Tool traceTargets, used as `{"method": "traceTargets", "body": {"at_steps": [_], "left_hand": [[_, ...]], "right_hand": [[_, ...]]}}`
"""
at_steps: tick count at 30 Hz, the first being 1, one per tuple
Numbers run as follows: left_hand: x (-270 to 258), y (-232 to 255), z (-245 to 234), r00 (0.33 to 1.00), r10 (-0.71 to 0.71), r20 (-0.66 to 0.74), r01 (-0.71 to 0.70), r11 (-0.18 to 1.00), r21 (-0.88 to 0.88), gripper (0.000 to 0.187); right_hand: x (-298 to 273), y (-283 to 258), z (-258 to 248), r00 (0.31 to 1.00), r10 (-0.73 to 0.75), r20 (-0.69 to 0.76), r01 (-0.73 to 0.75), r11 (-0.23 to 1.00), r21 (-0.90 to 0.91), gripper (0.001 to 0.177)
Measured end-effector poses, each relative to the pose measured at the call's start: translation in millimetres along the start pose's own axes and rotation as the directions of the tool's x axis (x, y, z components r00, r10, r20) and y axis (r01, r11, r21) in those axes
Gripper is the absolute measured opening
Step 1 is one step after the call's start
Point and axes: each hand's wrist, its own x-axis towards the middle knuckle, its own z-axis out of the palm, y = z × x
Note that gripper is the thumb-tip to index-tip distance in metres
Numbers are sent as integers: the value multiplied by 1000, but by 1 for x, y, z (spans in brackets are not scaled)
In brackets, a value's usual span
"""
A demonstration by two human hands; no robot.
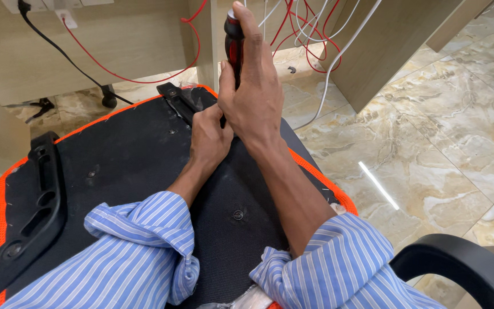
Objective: The person uses a screwdriver to tighten a screw on the underside of an orange and black chair seat. The hands remain in view throughout, and the screwdriver is used continuously to secure the fastener.
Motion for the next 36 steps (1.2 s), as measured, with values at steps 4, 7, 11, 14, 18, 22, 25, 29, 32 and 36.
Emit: {"method": "traceTargets", "body": {"at_steps": [4,7,11,14,18,22,25,29,32,36], "left_hand": [[0,1,0,996,83,-25,-83,996,-12,15],[0,2,0,999,36,-2,-36,999,-21,14],[1,4,-3,999,32,8,-32,999,-29,13],[1,3,-4,999,39,6,-39,999,-33,13],[1,-4,-4,997,-47,64,49,998,-25,9],[1,-13,-2,999,22,48,-24,999,29,7],[0,-16,-1,996,76,35,-77,997,2,9],[-2,-15,-2,996,85,26,-85,996,-27,11],[-2,-12,-4,996,79,30,-78,996,-34,10],[-4,-12,-2,998,63,30,-62,998,-17,9]], "right_hand": [[0,-3,-1,1000,-23,-4,23,1000,12,76],[-1,-3,-3,1000,-20,-10,21,1000,13,75],[-3,-2,-2,1000,-17,-26,17,1000,6,73],[-6,1,1,998,-45,-49,46,999,9,74],[-11,1,9,999,-10,-53,10,1000,-7,74],[-14,0,13,997,-26,-77,26,1000,-1,75],[-14,-2,13,996,-14,-83,14,1000,0,75],[-13,-5,11,995,-27,-100,29,999,19,74],[-11,-5,10,993,-39,-107,41,999,17,73],[-15,-3,10,996,-11,-87,11,1000,2,70]]}}
